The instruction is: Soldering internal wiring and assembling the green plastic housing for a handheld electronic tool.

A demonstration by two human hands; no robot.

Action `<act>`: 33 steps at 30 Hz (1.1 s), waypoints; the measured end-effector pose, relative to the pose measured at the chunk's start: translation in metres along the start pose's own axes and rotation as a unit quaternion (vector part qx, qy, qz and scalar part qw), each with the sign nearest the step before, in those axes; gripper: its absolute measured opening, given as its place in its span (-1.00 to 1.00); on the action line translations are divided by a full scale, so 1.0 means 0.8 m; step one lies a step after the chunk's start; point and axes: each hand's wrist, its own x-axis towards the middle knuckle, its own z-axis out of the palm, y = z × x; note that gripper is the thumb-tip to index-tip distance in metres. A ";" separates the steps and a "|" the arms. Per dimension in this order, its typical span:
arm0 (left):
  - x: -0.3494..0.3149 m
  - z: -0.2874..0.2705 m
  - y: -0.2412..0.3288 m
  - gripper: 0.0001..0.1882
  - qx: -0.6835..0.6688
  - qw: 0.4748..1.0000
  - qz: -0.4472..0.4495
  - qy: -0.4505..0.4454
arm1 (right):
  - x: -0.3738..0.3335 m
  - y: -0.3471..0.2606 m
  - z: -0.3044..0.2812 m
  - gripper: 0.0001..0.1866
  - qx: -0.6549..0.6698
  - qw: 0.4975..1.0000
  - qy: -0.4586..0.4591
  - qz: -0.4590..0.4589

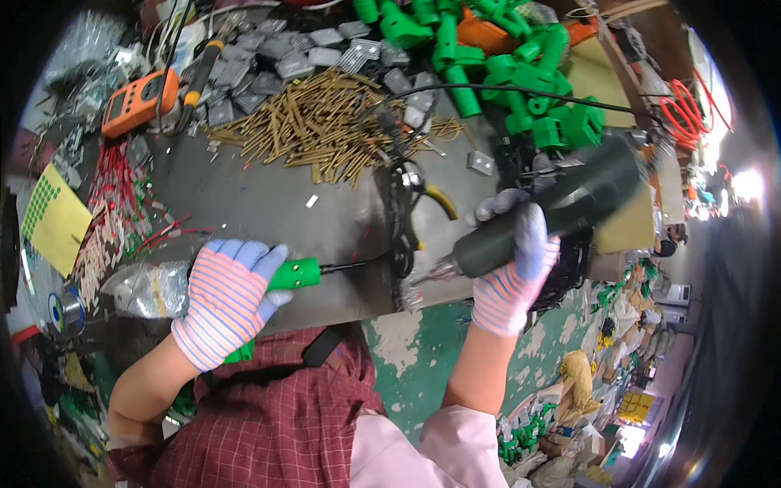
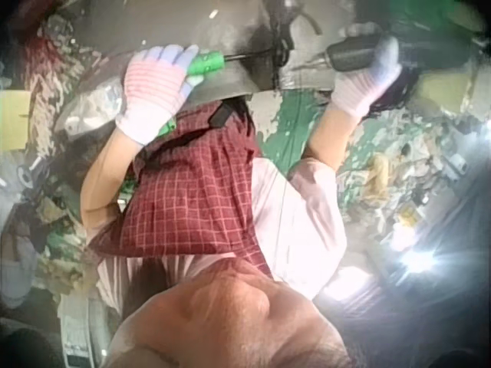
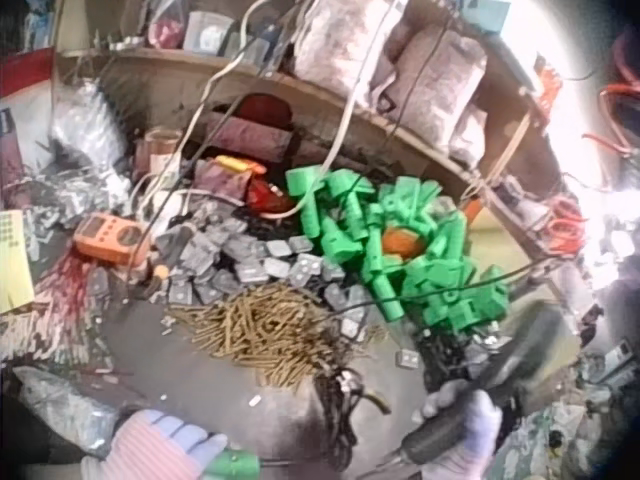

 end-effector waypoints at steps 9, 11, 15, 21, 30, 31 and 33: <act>0.003 0.011 -0.004 -0.46 0.004 1.000 -0.017 0.010 | -0.032 0.046 0.126 -0.64 0.095 0.950 -0.294 -0.047; 0.002 0.012 -0.005 -0.46 0.008 1.000 -0.017 0.001 | -0.029 0.061 0.125 -0.63 0.117 0.936 -0.325 -0.063; 0.000 0.012 -0.003 -0.47 0.029 0.999 -0.029 -0.035 | -0.026 0.088 0.104 -0.61 0.153 0.907 -0.381 -0.098; -0.003 0.016 -0.004 -0.48 0.005 0.999 -0.028 -0.018 | -0.051 0.080 0.154 -0.66 0.068 0.940 -0.311 -0.121; -0.006 0.016 -0.004 -0.52 0.040 0.999 -0.027 -0.025 | -0.046 0.093 0.144 -0.57 0.061 0.955 -0.292 -0.004; -0.006 0.019 -0.002 -0.54 0.031 0.999 -0.034 -0.013 | -0.046 0.089 0.141 -0.60 0.068 0.950 -0.304 -0.018; -0.006 0.031 -0.001 -0.57 0.038 0.998 -0.027 0.048 | -0.045 0.084 0.138 -0.64 0.082 0.940 -0.327 -0.042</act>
